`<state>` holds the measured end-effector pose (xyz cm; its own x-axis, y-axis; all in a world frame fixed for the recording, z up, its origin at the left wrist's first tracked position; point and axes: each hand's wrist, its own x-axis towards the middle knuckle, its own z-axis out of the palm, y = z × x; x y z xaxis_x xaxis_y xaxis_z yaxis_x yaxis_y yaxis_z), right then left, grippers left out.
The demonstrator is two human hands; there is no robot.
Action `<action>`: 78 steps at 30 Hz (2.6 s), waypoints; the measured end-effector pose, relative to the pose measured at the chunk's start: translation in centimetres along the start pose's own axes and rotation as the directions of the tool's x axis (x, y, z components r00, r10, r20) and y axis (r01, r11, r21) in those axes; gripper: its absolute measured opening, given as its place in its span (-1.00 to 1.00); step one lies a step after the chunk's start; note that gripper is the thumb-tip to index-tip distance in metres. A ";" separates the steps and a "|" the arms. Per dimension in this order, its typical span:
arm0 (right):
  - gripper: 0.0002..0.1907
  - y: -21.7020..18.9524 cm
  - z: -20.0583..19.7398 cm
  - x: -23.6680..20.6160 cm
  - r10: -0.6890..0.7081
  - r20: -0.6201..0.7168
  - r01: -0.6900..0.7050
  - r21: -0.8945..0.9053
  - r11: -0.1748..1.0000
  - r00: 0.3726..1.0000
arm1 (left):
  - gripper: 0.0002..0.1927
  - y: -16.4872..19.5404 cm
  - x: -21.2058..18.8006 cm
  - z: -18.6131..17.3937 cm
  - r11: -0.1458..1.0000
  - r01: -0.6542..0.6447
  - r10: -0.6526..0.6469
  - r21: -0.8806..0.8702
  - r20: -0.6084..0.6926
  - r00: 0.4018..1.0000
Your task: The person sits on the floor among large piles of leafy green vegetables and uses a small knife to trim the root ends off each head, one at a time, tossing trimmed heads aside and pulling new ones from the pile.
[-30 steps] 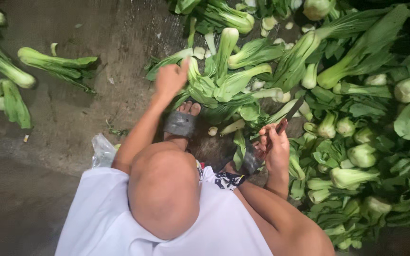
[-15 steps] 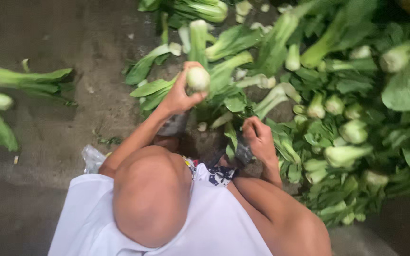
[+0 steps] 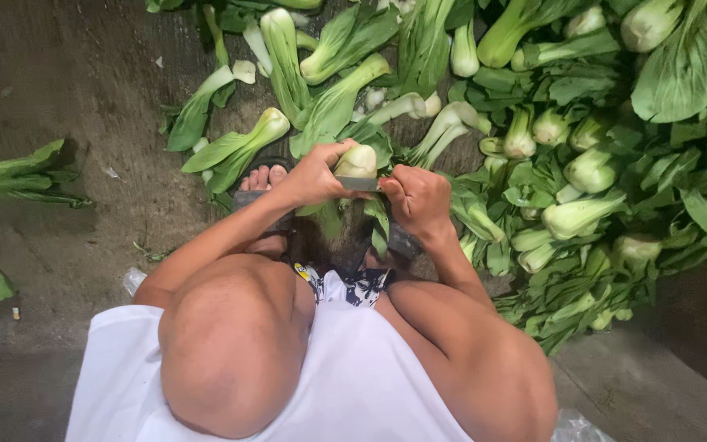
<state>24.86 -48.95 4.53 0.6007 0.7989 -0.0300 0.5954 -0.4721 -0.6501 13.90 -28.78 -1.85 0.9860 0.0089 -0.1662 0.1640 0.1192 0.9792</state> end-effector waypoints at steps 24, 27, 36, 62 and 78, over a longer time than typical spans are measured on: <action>-0.30 5.5 5.5 -3.3 0.205 0.172 -0.252 0.841 0.479 0.964 | -0.14 -3.1 -0.1 2.6 0.961 -0.226 0.239 -0.156 0.067 0.969; -0.46 4.5 5.8 -2.7 0.350 0.186 -0.329 0.851 0.410 0.918 | -0.22 -4.4 -0.1 1.6 0.950 -0.295 0.296 0.106 0.005 0.955; -0.71 5.2 3.9 -3.1 0.537 0.214 -0.487 0.756 0.438 0.816 | -0.43 -6.9 -3.9 -8.2 0.684 0.343 0.228 0.644 -0.635 0.738; -0.26 5.8 12.3 -3.2 0.274 0.533 -0.521 0.845 -0.122 0.800 | -0.52 -0.3 -4.4 -5.9 0.957 0.271 -0.213 0.103 -0.385 0.898; -0.45 -2.6 2.2 1.9 -0.159 0.093 0.145 0.138 0.980 0.983 | -0.58 -2.0 -2.2 -2.7 0.973 0.029 0.008 0.227 -0.158 0.987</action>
<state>23.28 -45.37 4.47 0.4459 0.8951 0.0031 0.5967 -0.2947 -0.7464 11.34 -26.38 -3.73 0.9704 0.1663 -0.1749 0.1945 -0.1095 0.9748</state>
